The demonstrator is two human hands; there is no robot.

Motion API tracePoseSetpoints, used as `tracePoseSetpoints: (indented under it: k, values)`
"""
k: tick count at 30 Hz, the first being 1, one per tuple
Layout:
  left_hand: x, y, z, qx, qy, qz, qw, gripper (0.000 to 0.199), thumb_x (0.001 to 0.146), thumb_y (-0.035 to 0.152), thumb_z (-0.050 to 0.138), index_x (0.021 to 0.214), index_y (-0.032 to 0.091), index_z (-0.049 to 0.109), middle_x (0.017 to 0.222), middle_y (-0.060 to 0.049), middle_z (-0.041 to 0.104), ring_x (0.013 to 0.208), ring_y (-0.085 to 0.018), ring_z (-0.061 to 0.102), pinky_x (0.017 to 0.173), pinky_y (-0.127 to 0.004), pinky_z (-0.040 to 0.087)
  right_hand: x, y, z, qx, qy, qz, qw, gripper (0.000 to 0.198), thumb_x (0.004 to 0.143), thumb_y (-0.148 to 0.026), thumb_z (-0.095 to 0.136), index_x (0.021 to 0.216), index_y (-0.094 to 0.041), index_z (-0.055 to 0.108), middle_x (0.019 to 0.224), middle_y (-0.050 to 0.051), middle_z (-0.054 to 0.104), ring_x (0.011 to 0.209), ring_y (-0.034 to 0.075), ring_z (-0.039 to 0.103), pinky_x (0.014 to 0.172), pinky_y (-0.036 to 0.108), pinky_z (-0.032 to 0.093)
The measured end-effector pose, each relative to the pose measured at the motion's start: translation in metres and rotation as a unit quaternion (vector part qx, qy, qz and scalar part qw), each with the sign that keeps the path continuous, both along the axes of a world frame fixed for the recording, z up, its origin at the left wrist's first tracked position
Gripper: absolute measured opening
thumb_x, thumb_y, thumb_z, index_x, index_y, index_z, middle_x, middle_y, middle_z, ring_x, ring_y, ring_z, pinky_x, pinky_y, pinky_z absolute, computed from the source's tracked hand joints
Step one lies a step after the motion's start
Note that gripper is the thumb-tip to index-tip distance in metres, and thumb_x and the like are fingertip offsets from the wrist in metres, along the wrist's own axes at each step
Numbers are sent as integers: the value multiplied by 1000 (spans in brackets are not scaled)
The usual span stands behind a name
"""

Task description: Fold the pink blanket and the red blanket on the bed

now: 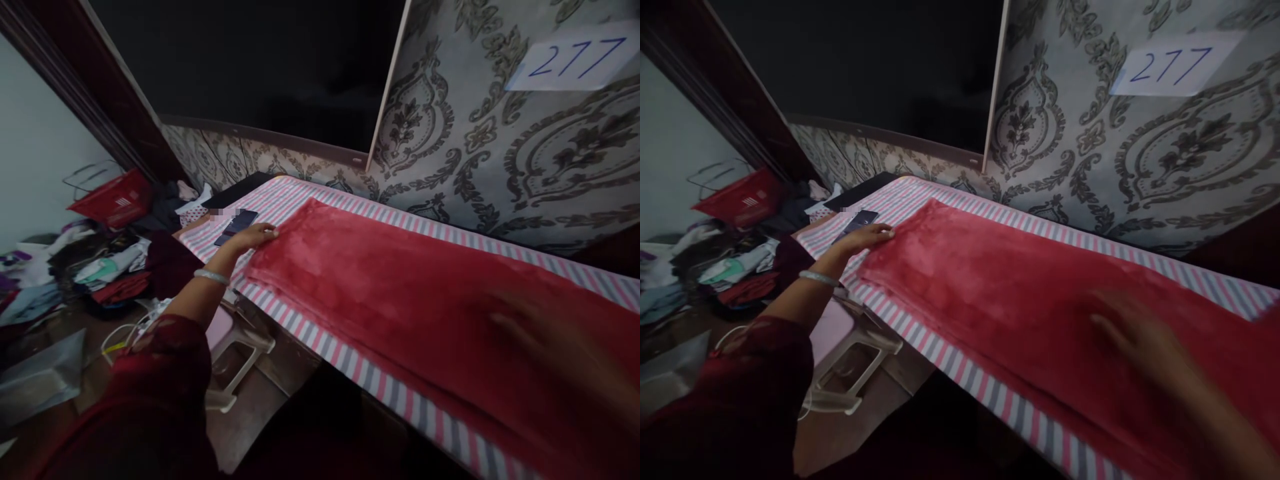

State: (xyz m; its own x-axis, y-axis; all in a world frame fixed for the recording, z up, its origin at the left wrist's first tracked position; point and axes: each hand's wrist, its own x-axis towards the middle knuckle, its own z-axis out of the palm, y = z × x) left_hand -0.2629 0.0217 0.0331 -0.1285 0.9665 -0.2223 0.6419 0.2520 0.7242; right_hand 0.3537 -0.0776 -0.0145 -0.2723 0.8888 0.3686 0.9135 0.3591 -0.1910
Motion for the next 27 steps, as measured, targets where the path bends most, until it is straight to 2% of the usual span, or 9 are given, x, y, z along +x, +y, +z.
tracePoseSetpoints:
  k: [1,3,5,7,11,16,22,27]
  values:
    - [-6,-16,-3,-2,-29,8,1000,63,65,59,79,112,18,71,98,-6,74,89,-23,68,70,-28,52,-12,-26,-6,-18,15,46,999,49,99,-57,39,123,-27,70,124,11,72,109,28,70,91,42,59]
    - [-15,-42,-10,5,-78,28,997,62,60,60,82,104,18,72,95,-5,72,88,-22,66,69,-28,51,-29,-70,-19,-26,43,83,995,49,100,-59,38,124,-29,70,127,10,71,113,30,69,93,45,59]
    - [-18,-62,-13,16,-119,38,992,56,58,60,84,93,18,70,85,-2,69,79,-19,63,64,-26,49,-34,-101,-32,-12,50,74,996,49,100,-60,39,125,-30,70,126,10,71,113,31,68,93,48,59]
    - [-18,-74,-15,12,-161,34,986,53,57,58,86,87,19,66,76,0,64,69,-16,59,58,-25,46,-30,-118,-42,6,40,57,998,50,100,-61,41,126,-28,69,125,11,71,112,33,68,93,51,58]
    - [-8,-86,-14,19,-210,16,977,54,55,49,90,92,19,67,80,0,65,65,-15,59,55,-25,46,-17,-132,-51,37,20,55,998,52,99,-59,48,135,-25,64,130,13,68,116,34,65,94,52,55]
    - [-1,-84,-13,16,-175,52,983,48,51,49,90,80,18,68,68,1,64,57,-15,56,51,-25,43,-18,-135,-56,84,31,68,994,42,102,-46,46,132,-25,67,129,13,69,111,30,66,93,48,55]
    - [-6,-85,-9,50,-146,109,982,43,56,44,89,80,19,63,71,1,64,65,-16,60,59,-25,48,-26,-137,-60,123,42,71,989,37,103,-39,48,127,-22,70,126,14,70,109,29,66,92,47,55]
    - [0,-88,-8,23,-117,116,986,40,60,44,85,82,18,64,70,1,65,61,-15,58,56,-25,45,-31,-145,-55,125,32,27,991,35,103,-35,49,126,-21,70,124,13,71,108,29,66,94,49,55]
